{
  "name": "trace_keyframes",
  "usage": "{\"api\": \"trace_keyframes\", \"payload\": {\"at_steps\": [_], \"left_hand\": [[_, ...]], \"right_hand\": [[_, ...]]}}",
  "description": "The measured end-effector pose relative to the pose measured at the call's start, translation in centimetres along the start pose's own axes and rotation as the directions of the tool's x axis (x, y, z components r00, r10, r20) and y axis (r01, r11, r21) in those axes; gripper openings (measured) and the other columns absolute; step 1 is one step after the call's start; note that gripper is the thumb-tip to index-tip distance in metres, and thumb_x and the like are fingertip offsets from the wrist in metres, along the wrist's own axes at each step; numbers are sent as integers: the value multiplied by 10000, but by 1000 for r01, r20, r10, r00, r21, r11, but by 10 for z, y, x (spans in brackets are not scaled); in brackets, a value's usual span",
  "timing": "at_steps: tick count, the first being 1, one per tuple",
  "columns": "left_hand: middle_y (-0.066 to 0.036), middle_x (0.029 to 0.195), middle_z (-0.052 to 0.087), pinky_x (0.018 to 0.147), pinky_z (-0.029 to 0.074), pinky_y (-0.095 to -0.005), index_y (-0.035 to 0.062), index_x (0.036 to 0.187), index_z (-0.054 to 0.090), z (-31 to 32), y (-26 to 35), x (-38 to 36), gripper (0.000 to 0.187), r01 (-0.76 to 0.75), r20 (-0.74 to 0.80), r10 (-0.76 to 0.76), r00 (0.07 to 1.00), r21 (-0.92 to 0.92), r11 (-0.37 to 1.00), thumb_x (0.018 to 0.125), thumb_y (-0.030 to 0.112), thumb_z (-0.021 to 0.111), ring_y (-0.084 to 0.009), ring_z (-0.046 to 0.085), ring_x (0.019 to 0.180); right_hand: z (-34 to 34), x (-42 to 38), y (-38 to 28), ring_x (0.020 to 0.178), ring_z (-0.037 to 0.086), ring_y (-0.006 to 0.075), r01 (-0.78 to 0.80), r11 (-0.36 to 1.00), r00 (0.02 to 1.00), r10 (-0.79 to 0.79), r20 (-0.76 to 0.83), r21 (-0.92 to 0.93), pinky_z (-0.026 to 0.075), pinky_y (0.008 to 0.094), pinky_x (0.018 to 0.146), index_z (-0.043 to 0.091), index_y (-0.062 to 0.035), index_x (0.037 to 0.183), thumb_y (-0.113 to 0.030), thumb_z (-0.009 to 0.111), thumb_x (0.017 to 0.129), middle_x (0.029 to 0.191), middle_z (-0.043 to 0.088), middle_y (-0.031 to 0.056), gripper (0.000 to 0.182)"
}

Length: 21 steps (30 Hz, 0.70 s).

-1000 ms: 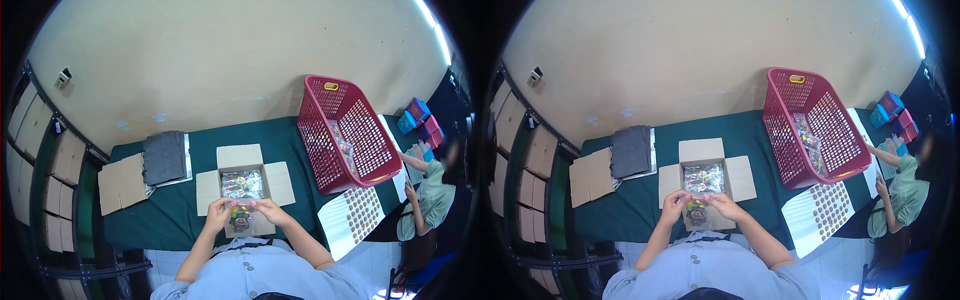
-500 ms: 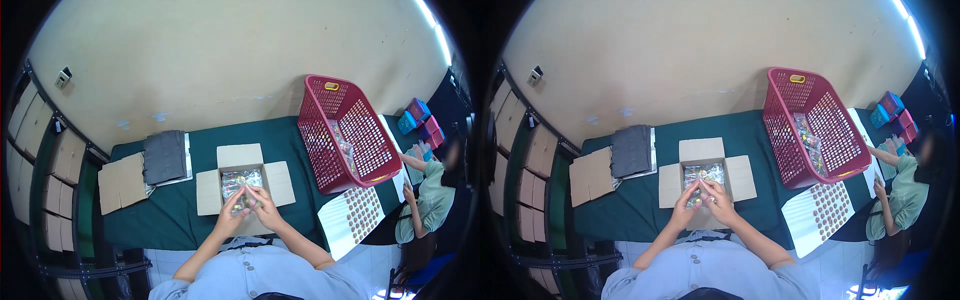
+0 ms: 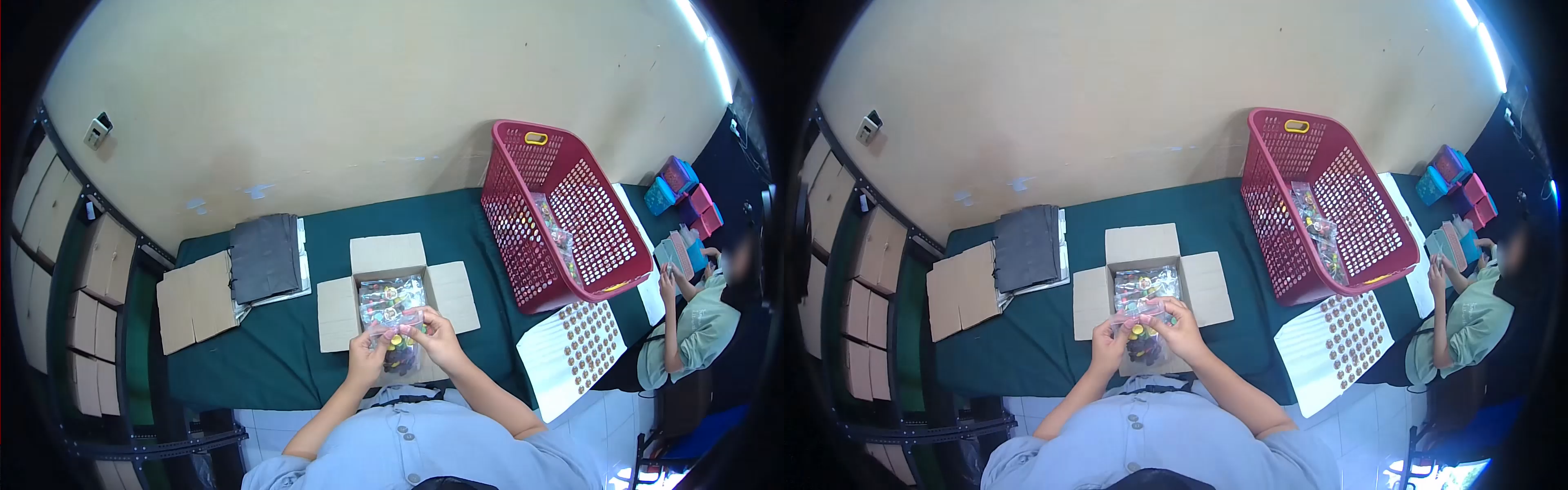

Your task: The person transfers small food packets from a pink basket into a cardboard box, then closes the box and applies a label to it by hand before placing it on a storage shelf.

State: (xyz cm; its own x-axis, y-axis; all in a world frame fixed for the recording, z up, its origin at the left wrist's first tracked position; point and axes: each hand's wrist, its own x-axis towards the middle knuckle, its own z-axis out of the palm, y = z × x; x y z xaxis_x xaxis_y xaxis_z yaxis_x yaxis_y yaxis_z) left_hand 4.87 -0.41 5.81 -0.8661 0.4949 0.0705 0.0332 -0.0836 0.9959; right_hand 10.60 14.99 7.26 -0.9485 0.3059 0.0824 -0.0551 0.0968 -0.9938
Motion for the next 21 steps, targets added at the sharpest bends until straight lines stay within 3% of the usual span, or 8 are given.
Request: {"api": "trace_keyframes", "payload": {"at_steps": [1, 8, 12, 14, 15, 17, 19, 21], "left_hand": [[-75, 804, 672, 1074, 256, -392, -10, 916, 660, -3, 0, 1, 233, -66, 36, 65, 997, 20, 998, 886, 210, 590, -91, 579, 851], [-61, 921, 664, 1120, 132, -395, -2, 995, 645, -12, 12, 1, 355, -10, 175, 10, 984, 3, 1000, 953, 285, 439, -97, 568, 900], [-72, 958, 657, 1115, 140, -378, -4, 1026, 636, -20, 14, 5, 381, 8, 266, -28, 964, 76, 997, 962, 298, 411, -113, 558, 949], [-109, 1135, 589, 1091, 207, -358, -8, 1165, 553, -23, 1, 4, 408, 218, 308, -185, 933, -75, 973, 972, 307, 382, -136, 530, 1034], [-109, 1135, 589, 1091, 207, -358, -8, 1165, 553, -17, 5, 5, 408, 218, 309, -185, 933, -75, 973, 972, 307, 382, -136, 530, 1034], [-138, 1329, 425, 1046, 283, -342, -3, 1306, 409, -4, 15, 6, 475, -62, 17, 61, 998, 26, 998, 966, 329, 399, -176, 462, 1148], [-152, 1345, 403, 1046, 279, -347, 7, 1334, 373, -4, 25, 8, 511, -37, 2, 38, 999, -58, 998, 954, 344, 427, -202, 434, 1189], [-166, 1361, 381, 1046, 274, -353, 17, 1362, 336, -4, 25, 8, 555, -14, -11, 12, 1000, -141, 990, 942, 360, 455, -229, 406, 1230]], "right_hand": [[-1, -1, 0, 1006, 510, 134, -1, 1000, 1000, 1, 1, 0, 410, 269, 876, 646, 25, 949, -99, 664, 811, 1050, 550, 64, 187], [-13, -3, -4, 878, 576, 100, -236, 952, 968, 213, 131, 196, 441, 248, 816, 644, 18, 974, -152, 598, 874, 921, 645, 46, 203], [-25, -2, -2, 866, 589, 101, -298, 933, 945, 257, 204, 203, 445, 257, 817, 640, 15, 1009, -224, 537, 917, 903, 657, 44, 276], [-27, 0, -3, 867, 591, 103, -302, 927, 942, 253, 221, 224, 445, 261, 822, 639, 12, 1020, -227, 526, 923, 911, 658, 46, 282], [-27, 0, -4, 882, 588, 108, -305, 924, 946, 265, 187, 232, 444, 265, 832, 633, 17, 1040, -227, 513, 930, 927, 657, 56, 293], [-25, 1, -7, 897, 586, 113, -308, 920, 949, 278, 151, 242, 443, 269, 841, 626, 22, 1060, -228, 500, 937, 943, 656, 66, 305], [-19, 2, -10, 921, 575, 113, -104, 961, 990, 126, -70, 254, 445, 256, 838, 604, 34, 1103, -216, 480, 948, 968, 650, 73, 320], [-13, 1, -10, 926, 564, 115, -84, 976, 991, 103, -83, 202, 444, 248, 829, 589, 37, 1130, -202, 465, 954, 1024, 629, 83, 321]]}}
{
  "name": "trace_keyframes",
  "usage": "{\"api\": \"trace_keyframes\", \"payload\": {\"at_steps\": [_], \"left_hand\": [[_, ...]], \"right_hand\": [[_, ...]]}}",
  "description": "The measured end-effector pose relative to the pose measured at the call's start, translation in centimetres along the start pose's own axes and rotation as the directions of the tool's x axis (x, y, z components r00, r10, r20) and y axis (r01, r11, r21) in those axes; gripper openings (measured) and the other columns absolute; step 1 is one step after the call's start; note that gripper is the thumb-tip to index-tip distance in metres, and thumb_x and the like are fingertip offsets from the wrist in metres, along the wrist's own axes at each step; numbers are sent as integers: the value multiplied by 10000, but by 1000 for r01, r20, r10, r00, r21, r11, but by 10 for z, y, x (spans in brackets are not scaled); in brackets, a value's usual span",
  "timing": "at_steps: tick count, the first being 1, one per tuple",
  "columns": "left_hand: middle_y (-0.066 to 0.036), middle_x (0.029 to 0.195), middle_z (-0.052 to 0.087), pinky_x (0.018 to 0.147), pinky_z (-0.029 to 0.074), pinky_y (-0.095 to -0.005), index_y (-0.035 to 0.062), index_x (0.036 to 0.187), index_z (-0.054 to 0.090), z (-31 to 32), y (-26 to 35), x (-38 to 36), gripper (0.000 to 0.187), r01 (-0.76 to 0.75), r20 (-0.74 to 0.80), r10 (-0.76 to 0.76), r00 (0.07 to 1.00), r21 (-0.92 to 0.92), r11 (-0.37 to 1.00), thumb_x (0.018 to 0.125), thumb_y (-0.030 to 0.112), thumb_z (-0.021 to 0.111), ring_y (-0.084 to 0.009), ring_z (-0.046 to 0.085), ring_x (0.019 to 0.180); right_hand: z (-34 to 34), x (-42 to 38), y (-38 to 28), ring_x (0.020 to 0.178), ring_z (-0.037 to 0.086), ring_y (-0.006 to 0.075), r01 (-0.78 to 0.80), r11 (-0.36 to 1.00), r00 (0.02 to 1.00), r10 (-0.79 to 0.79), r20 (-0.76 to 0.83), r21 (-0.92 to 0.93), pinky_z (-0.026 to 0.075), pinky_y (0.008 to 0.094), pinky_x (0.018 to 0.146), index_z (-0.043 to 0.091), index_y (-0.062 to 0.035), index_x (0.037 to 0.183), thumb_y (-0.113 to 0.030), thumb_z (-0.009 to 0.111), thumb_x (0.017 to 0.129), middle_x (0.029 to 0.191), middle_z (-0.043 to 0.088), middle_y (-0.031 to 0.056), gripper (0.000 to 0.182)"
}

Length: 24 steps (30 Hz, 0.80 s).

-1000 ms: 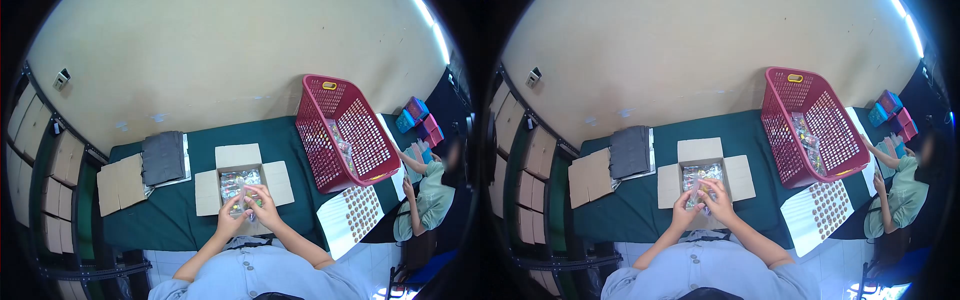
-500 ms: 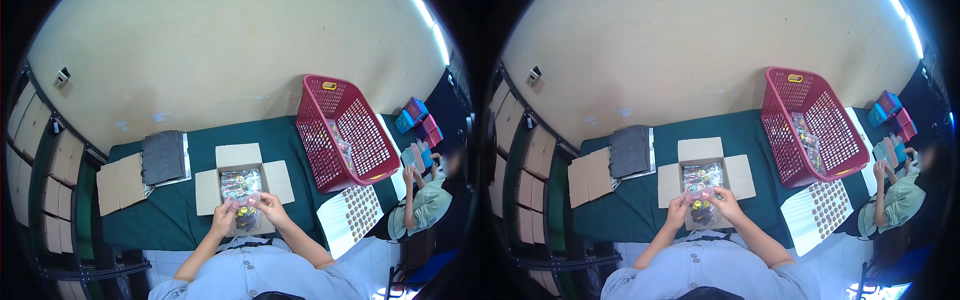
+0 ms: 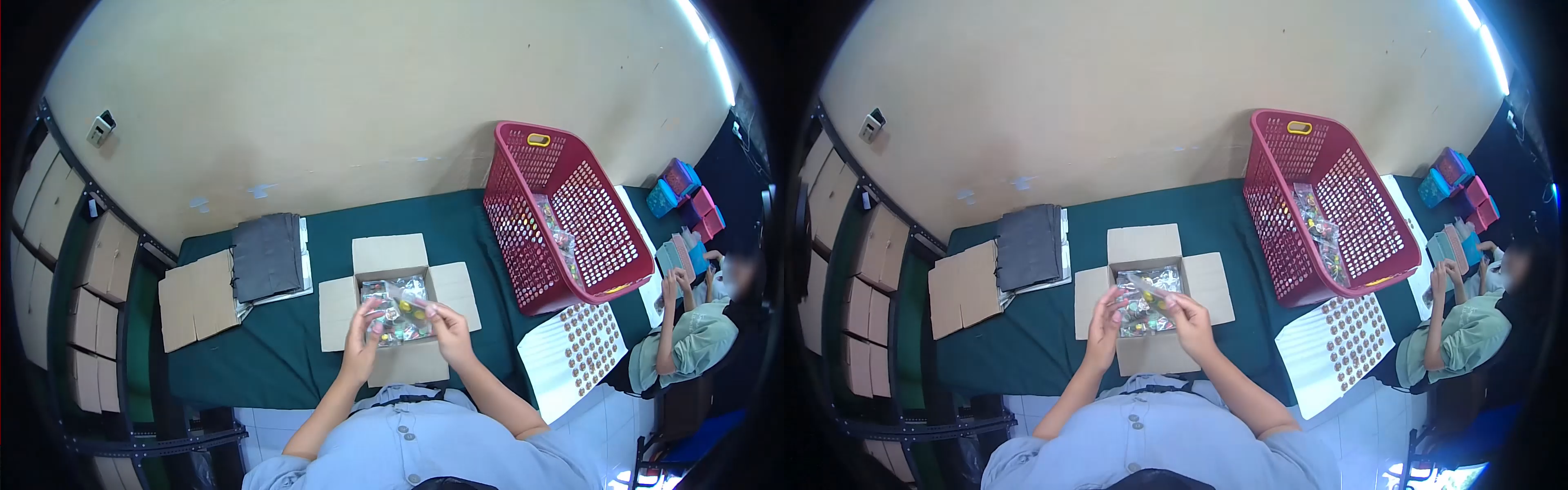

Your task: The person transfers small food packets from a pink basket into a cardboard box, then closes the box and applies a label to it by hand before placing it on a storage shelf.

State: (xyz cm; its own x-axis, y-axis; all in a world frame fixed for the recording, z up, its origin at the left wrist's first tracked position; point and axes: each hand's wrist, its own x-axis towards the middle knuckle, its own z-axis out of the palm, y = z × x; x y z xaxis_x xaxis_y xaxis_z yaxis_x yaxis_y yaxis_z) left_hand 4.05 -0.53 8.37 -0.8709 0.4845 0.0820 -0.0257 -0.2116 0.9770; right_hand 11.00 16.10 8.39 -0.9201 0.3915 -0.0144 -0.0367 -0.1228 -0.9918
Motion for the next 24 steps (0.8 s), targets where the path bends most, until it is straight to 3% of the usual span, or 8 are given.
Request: {"api": "trace_keyframes", "payload": {"at_steps": [2, 3, 8, 10, 12, 15, 21, 24], "left_hand": [[-174, 1346, 397, 1024, 313, -359, 24, 1364, 340, 1, -11, 0, 592, -62, 181, 45, 982, 84, 995, 910, 357, 522, -257, 404, 1238], [-162, 1322, 431, 999, 342, -347, 30, 1362, 347, 4, -15, -1, 617, -158, 172, 128, 977, 174, 972, 880, 338, 578, -242, 432, 1209], [-131, 1187, 558, 958, 370, -313, 8, 1246, 492, 15, -9, -11, 491, -33, 50, 24, 998, 202, 979, 862, 287, 617, -191, 522, 1091], [-81, 1010, 625, 1024, 297, -328, -9, 1091, 598, 10, -9, -13, 331, 162, 12, -165, 986, 107, 981, 886, 250, 587, -145, 560, 995], [-73, 868, 660, 1064, 259, -376, -20, 958, 647, 8, -6, -8, 283, -41, 13, 39, 999, 312, 949, 910, 239, 546, -120, 593, 881], [-103, 765, 649, 1103, 186, -427, -43, 981, 630, 4, -16, -9, 312, -71, 2, 73, 997, 264, 962, 929, 235, 498, -118, 594, 794], [-117, 1011, 644, 1021, 323, -364, -20, 1077, 605, -5, -11, -11, 350, 153, 113, -174, 978, 173, 973, 945, 274, 468, -140, 569, 967], [-133, 1153, 574, 932, 396, -323, 2, 1225, 501, -8, -37, -7, 381, 96, 187, -98, 977, 20, 995, 933, 247, 500, -160, 543, 1031]], "right_hand": [[12, -4, -6, 897, 556, 111, 233, 948, 972, -218, 91, -216, 444, 244, 811, 592, 3, 1145, -189, 471, 949, 1087, 598, 91, 300], [19, -8, -10, 1066, 531, 233, 192, 959, 981, -178, 82, -207, 401, 330, 916, 633, -29, 1086, -182, 508, 917, 1098, 589, 132, 260], [31, -4, 0, 1178, 438, 256, 292, 818, 928, -367, -59, -495, 360, 366, 968, 615, -23, 1069, -190, 624, 822, 1128, 544, 102, 298], [24, 4, 20, 1133, 450, 212, 224, 934, 971, -239, -22, -278, 353, 345, 966, 613, 8, 1021, -142, 677, 769, 1134, 528, 122, 300], [20, 6, 19, 1029, 533, 171, 215, 943, 977, -212, 40, -255, 419, 311, 885, 624, 4, 999, -159, 660, 801, 1078, 576, 107, 259], [20, 1, 3, 761, 585, 71, -253, 959, 966, 243, 90, 124, 458, 212, 641, 644, -30, 991, -179, 594, 877, 858, 653, 17, 195], [1, 8, 10, 764, 577, 83, -264, 953, 952, 232, 200, 151, 446, 221, 641, 644, -16, 966, -212, 536, 910, 856, 648, 38, 231], [-1, 8, 13, 824, 582, 108, -364, 910, 923, 324, 209, 198, 464, 244, 694, 631, -6, 1009, -218, 489, 934, 910, 645, 61, 266]]}}
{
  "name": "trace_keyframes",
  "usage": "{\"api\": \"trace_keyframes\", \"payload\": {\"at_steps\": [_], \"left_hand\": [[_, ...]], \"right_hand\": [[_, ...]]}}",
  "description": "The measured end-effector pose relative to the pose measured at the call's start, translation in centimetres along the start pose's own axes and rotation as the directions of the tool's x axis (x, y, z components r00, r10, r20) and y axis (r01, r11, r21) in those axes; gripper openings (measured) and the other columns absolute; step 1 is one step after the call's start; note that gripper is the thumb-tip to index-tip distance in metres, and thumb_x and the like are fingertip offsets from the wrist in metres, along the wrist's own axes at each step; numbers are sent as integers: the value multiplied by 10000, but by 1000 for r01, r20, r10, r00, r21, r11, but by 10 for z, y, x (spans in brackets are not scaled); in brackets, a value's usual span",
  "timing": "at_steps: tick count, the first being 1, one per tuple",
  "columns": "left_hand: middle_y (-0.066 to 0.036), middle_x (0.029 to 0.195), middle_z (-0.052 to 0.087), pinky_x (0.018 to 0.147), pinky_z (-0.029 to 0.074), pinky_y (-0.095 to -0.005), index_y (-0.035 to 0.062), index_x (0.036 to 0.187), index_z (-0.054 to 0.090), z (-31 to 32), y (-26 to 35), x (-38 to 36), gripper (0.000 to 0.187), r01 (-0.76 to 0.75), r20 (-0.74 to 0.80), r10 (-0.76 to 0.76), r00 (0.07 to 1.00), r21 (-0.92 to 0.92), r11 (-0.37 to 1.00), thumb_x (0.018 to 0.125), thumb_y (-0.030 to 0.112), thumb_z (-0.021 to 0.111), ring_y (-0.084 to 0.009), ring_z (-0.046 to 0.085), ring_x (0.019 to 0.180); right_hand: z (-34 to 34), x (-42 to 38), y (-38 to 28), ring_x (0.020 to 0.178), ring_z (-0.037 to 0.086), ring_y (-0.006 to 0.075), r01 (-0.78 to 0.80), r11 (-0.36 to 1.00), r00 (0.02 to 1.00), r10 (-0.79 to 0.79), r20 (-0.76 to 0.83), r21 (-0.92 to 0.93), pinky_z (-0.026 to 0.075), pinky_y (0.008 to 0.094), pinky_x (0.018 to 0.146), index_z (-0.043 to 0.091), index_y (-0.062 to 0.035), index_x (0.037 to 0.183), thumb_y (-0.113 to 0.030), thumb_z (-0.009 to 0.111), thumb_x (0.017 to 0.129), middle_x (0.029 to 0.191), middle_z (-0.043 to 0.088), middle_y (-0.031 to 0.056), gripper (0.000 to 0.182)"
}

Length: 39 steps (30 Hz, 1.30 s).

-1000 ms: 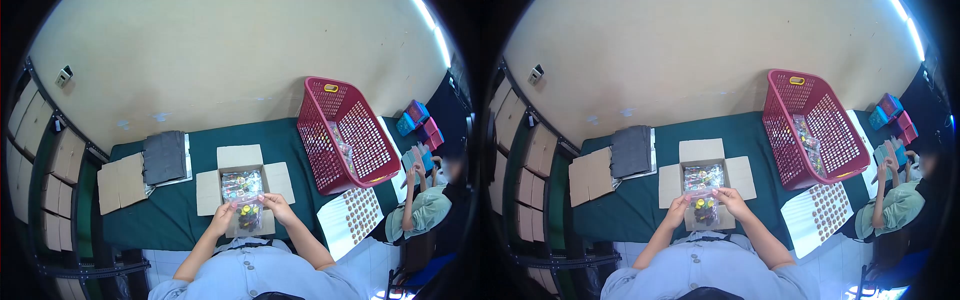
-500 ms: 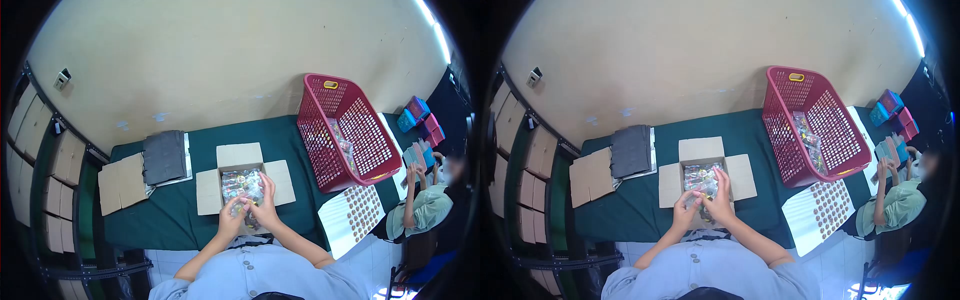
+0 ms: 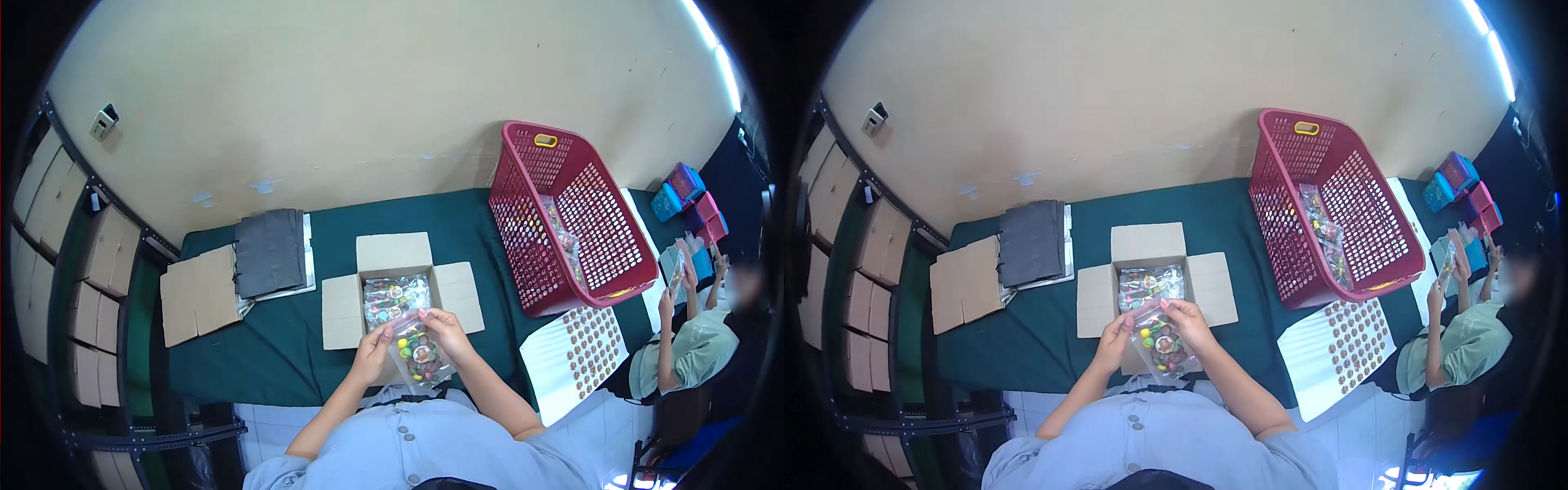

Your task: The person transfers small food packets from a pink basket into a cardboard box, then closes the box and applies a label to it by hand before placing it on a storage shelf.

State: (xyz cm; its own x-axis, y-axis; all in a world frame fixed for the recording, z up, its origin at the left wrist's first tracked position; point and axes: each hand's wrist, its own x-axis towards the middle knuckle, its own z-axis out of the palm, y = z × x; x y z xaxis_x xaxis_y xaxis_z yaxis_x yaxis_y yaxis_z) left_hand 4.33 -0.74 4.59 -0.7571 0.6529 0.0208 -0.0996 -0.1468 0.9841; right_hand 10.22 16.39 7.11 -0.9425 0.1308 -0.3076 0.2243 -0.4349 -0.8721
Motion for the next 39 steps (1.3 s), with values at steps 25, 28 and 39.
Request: {"api": "trace_keyframes", "payload": {"at_steps": [25, 28, 39], "left_hand": [[-193, 1148, 528, 952, 385, -391, 25, 1107, 569, -22, -49, 23, 310, -71, -41, 134, 990, 682, 728, 809, 109, 582, -347, 495, 1097], [-213, 1254, 473, 995, 348, -425, 25, 1136, 556, -17, -69, 17, 348, -14, 22, -5, 1000, 751, 660, 842, 212, 570, -372, 426, 1177], [-187, 1184, 510, 952, 371, -425, 31, 1132, 543, 19, -32, 36, 307, -103, 105, 31, 994, 800, 592, 845, 140, 539, -363, 476, 1105]], "right_hand": [[-47, 3, 52, 735, 555, 215, 21, 551, 874, -416, -252, -834, 474, 312, 702, 608, -45, 1044, -125, 666, 764, 966, 541, 142, 297], [-51, 3, 51, 875, 554, 259, 85, 459, 876, -458, -154, -884, 459, 341, 787, 611, -48, 1043, -122, 656, 769, 994, 544, 154, 287], [-49, -52, -46, 916, 560, 175, 256, 731, 918, -388, -77, -632, 452, 272, 769, 620, -39, 1061, -56, 527, 869, 998, 576, 93, 214]]}}
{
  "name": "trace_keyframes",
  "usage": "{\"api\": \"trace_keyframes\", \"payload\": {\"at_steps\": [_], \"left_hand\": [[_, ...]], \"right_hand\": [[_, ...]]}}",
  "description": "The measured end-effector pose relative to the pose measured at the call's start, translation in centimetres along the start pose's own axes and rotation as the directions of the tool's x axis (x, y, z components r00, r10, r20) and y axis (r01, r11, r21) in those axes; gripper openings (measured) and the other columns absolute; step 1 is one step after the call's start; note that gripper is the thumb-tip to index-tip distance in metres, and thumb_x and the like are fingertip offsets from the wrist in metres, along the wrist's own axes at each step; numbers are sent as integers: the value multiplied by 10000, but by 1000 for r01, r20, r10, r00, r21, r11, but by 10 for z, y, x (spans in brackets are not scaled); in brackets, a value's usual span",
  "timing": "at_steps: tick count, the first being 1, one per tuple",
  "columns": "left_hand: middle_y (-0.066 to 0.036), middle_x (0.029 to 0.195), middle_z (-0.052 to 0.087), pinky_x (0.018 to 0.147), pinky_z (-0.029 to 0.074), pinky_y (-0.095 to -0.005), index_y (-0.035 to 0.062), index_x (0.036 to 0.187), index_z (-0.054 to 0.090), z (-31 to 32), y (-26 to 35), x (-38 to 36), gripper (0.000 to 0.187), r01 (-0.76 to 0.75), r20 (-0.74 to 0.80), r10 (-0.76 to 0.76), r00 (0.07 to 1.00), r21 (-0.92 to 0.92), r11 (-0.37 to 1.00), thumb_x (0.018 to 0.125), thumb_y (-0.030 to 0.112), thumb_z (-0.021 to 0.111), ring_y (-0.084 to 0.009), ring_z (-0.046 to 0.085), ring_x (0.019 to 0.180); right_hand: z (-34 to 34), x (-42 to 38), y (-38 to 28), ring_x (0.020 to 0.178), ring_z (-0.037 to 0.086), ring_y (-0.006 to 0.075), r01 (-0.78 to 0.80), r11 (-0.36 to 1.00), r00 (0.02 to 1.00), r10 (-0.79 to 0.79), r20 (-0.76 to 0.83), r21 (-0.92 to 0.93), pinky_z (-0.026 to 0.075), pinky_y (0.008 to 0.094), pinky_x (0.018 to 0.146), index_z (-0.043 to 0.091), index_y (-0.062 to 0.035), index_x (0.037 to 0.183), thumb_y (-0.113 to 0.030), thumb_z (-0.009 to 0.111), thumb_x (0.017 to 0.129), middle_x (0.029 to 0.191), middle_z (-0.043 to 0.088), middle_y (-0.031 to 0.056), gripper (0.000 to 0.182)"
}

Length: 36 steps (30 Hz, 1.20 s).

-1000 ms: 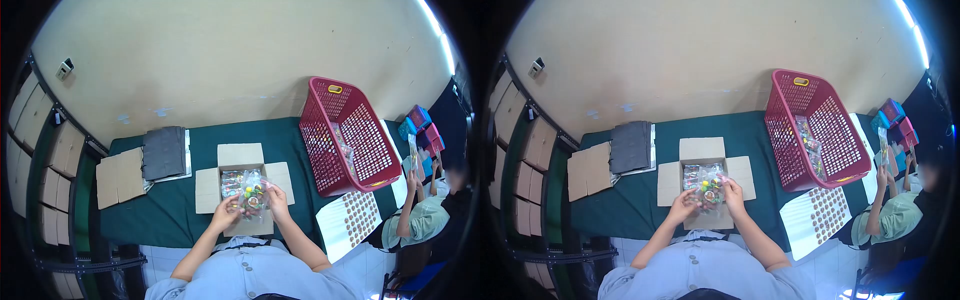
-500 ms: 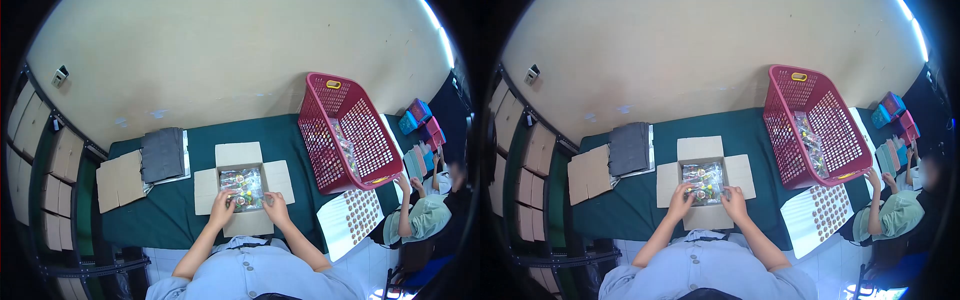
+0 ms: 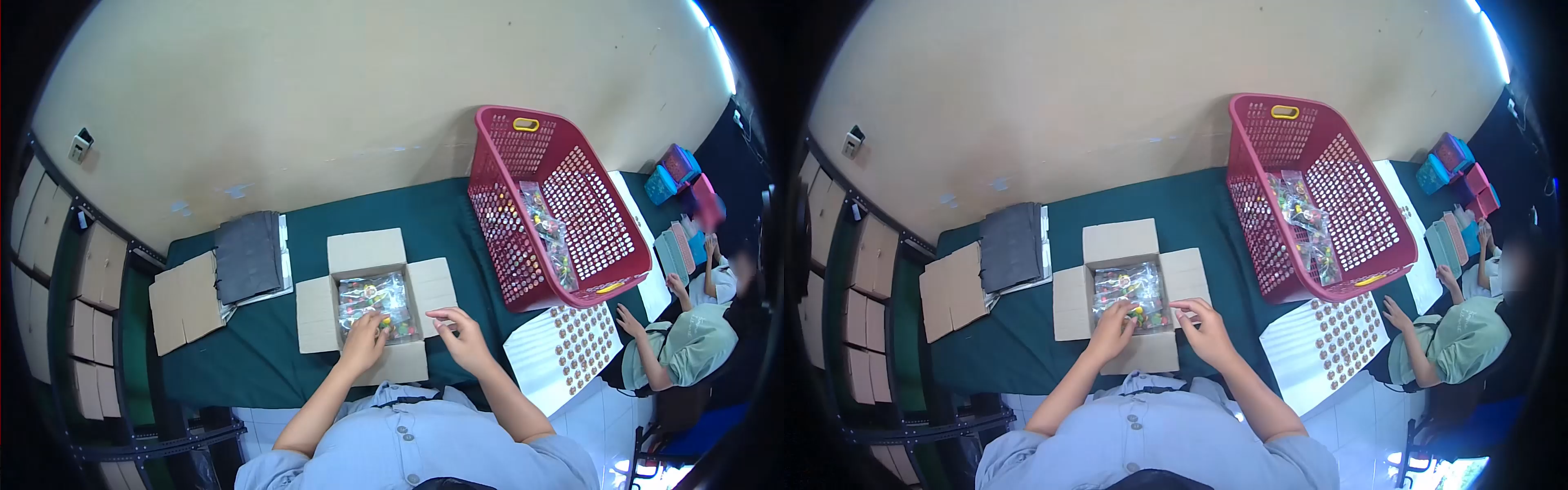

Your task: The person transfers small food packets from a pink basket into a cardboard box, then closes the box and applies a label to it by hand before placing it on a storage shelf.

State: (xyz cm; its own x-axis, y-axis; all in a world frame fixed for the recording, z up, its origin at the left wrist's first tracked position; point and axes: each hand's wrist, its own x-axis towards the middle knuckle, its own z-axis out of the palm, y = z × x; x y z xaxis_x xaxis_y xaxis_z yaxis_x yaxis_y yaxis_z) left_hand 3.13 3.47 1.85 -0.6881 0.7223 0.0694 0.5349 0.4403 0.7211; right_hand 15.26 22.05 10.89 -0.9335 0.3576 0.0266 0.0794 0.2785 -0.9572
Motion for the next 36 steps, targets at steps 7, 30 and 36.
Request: {"api": "trace_keyframes", "payload": {"at_steps": [7, 30, 36], "left_hand": [[-157, 1125, 537, 915, 397, -410, 52, 1123, 554, -24, 129, 73, 284, -352, -122, 337, 934, -140, 925, 841, 71, 526, -343, 496, 1069], [-193, 1103, 519, 921, 391, -420, 17, 1169, 465, 96, 279, 234, 526, -462, -30, 463, 886, -142, 876, 668, -140, 427, -360, 487, 1060], [-191, 1053, 547, 893, 399, -428, 11, 1157, 456, 98, 275, 233, 488, -414, -14, 416, 909, -137, 900, 679, -89, 441, -357, 505, 1026]], "right_hand": [[-131, -2, -79, 877, 571, 200, 324, 870, 872, -427, -239, -372, 432, 305, 785, 626, -6, 973, -8, 530, 840, 896, 612, 103, 164], [-341, 199, 146, 920, 622, 309, 70, 99, 857, 503, 111, -993, 502, 405, 792, 610, -49, 1060, -175, 615, 771, 980, 643, 164, 315], [-375, 216, 192, 955, 623, 299, -112, 7, 915, 391, -101, -994, 512, 401, 783, 657, -47, 937, -250, 668, 748, 992, 648, 154, 278]]}}
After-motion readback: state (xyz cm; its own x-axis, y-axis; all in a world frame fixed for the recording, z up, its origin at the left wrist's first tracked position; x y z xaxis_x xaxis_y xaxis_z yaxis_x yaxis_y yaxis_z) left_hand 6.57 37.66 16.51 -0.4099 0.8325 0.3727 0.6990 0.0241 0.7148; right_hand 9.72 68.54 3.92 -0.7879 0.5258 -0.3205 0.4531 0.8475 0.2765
